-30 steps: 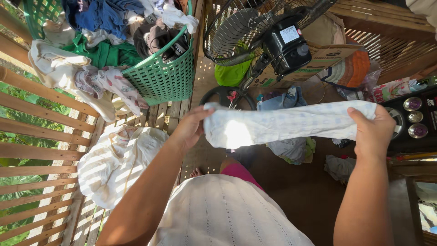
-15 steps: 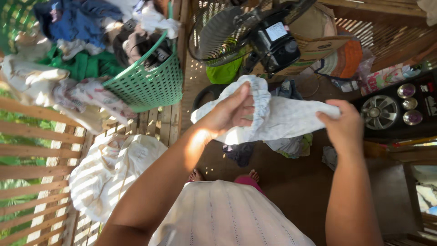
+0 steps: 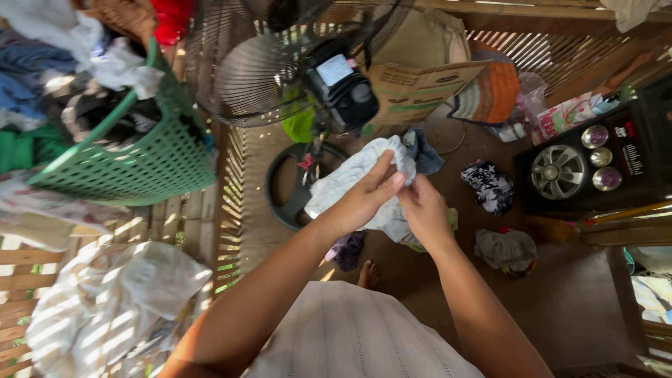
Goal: The person picks up various items of clothing from a basket and surrounding surfaces, shakes them out, and folds them by hand.
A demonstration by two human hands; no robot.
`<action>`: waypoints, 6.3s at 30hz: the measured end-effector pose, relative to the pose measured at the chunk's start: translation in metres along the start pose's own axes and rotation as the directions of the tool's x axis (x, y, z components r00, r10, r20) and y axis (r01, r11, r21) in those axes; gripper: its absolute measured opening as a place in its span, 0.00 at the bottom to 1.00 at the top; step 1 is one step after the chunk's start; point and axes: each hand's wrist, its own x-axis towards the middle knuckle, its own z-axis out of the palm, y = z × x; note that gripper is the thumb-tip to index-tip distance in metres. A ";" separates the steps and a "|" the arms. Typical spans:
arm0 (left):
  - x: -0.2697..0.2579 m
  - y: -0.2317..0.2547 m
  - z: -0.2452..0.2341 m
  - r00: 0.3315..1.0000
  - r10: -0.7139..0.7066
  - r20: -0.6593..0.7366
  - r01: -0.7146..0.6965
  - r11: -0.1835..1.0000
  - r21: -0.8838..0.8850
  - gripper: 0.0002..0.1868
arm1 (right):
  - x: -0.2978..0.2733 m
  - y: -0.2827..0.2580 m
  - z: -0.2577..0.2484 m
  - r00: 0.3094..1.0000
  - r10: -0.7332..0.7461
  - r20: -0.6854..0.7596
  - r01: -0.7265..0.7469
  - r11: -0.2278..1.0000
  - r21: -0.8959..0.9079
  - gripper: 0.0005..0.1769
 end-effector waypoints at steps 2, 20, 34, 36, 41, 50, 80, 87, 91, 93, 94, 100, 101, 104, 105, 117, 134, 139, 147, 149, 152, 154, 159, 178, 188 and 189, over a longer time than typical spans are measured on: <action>0.017 -0.014 0.013 0.990 0.084 -0.115 -0.065 0.985 0.157 0.47 | 0.016 0.020 -0.020 0.999 -0.009 -0.052 0.004 0.994 -0.108 0.12; 0.177 -0.099 -0.011 0.963 0.098 0.252 -0.229 -0.203 0.952 0.10 | 0.191 0.241 -0.189 0.968 0.243 0.066 -0.235 0.966 -0.111 0.15; 0.318 -0.116 0.004 0.977 -0.054 -0.207 0.211 0.091 0.973 0.12 | 0.278 0.289 -0.177 0.889 0.441 0.120 -0.456 0.875 0.165 0.14; 0.333 -0.126 -0.003 0.958 -0.064 -0.279 0.286 0.169 0.943 0.12 | 0.289 0.289 -0.175 0.895 0.432 0.115 -0.446 0.872 0.202 0.14; 0.349 -0.138 -0.010 0.941 0.027 -0.336 0.311 0.318 0.896 0.13 | 0.301 0.298 -0.166 0.909 0.410 0.069 -0.414 0.875 0.251 0.14; 0.339 -0.153 0.006 0.957 -0.183 -0.226 0.256 0.166 0.952 0.45 | 0.298 0.324 -0.140 0.966 0.131 0.224 -0.159 0.981 0.115 0.48; 0.124 0.108 -0.061 0.849 0.528 0.020 0.108 -0.211 0.971 0.44 | 0.200 -0.054 -0.026 0.832 -0.548 0.092 0.554 0.828 -0.082 0.50; 0.028 0.140 -0.127 0.822 0.569 0.014 0.127 -0.208 0.970 0.45 | 0.165 -0.115 0.057 0.691 -0.718 0.081 0.723 0.686 -0.087 0.51; -0.028 0.153 -0.163 0.833 0.553 -0.031 0.127 -0.136 0.983 0.47 | 0.139 -0.149 0.100 0.669 -0.733 0.123 0.743 0.658 -0.118 0.51; -0.051 0.157 -0.183 0.823 0.568 -0.016 0.137 -0.170 0.976 0.47 | 0.128 -0.166 0.123 0.673 -0.727 0.137 0.740 0.663 -0.112 0.51; -0.062 0.158 -0.193 0.823 0.568 -0.022 0.138 -0.162 0.977 0.47 | 0.122 -0.173 0.134 0.676 -0.724 0.140 0.737 0.667 -0.108 0.51; -0.124 0.158 -0.244 0.825 0.558 -0.092 0.157 -0.070 0.985 0.50 | 0.095 -0.205 0.200 0.683 -0.708 0.179 0.725 0.687 -0.047 0.51; -0.133 0.158 -0.251 0.822 0.560 -0.109 0.171 -0.059 0.984 0.51 | 0.091 -0.209 0.210 0.679 -0.710 0.186 0.727 0.686 -0.035 0.51; -0.162 0.153 -0.273 0.800 0.578 -0.161 0.212 -0.021 0.977 0.51 | 0.081 -0.220 0.237 0.666 -0.712 0.222 0.734 0.678 -0.029 0.50; -0.173 0.151 -0.280 0.790 0.587 -0.177 0.225 -0.009 0.974 0.51 | 0.079 -0.223 0.246 0.662 -0.713 0.232 0.737 0.675 -0.028 0.50; -0.230 0.100 -0.420 0.667 0.527 -0.528 0.564 0.106 0.819 0.49 | 0.076 -0.242 0.321 0.588 -0.704 0.398 0.801 0.574 -0.168 0.41; -0.173 0.119 -0.475 0.641 0.222 -0.735 0.721 0.156 0.676 0.29 | 0.066 -0.239 0.350 0.596 -0.583 0.552 0.803 0.418 -0.425 0.41; -0.171 0.130 -0.461 0.600 0.392 -0.697 0.645 0.279 0.712 0.27 | 0.068 -0.239 0.348 0.612 -0.542 0.577 0.791 0.436 -0.429 0.44; -0.174 0.155 -0.413 0.448 0.774 -0.447 0.172 0.416 0.893 0.15 | 0.071 -0.236 0.348 0.604 -0.530 0.595 0.795 0.459 -0.397 0.40; -0.174 0.171 -0.409 0.554 0.617 -0.558 0.161 0.578 0.800 0.15 | 0.073 -0.231 0.349 0.611 -0.529 0.589 0.789 0.467 -0.399 0.38; -0.174 0.193 -0.385 0.538 0.574 -0.617 0.081 0.693 0.716 0.17 | 0.081 -0.219 0.350 0.621 -0.519 0.588 0.774 0.523 -0.356 0.38; -0.179 0.208 -0.363 0.505 0.633 -0.587 -0.048 0.699 0.713 0.17 | 0.086 -0.213 0.351 0.586 -0.635 0.504 0.793 0.576 -0.196 0.36; -0.190 0.230 -0.310 0.540 0.730 -0.419 -0.423 0.666 0.615 0.13 | 0.084 -0.228 0.341 0.813 -0.471 0.342 0.227 0.797 0.559 0.33; -0.160 0.173 -0.208 0.928 0.302 -0.217 -0.204 0.902 0.381 0.16 | -0.002 -0.221 0.145 0.916 -0.329 0.229 -0.193 0.137 0.971 0.32; -0.135 0.125 -0.154 0.984 0.009 -0.178 0.062 0.919 0.390 0.14 | -0.007 -0.157 0.060 0.974 0.071 0.216 -0.224 0.478 0.850 0.24; -0.131 0.116 -0.149 0.983 -0.021 -0.182 0.093 0.913 0.396 0.14 | -0.009 -0.150 0.051 0.970 0.104 0.220 -0.242 0.496 0.834 0.24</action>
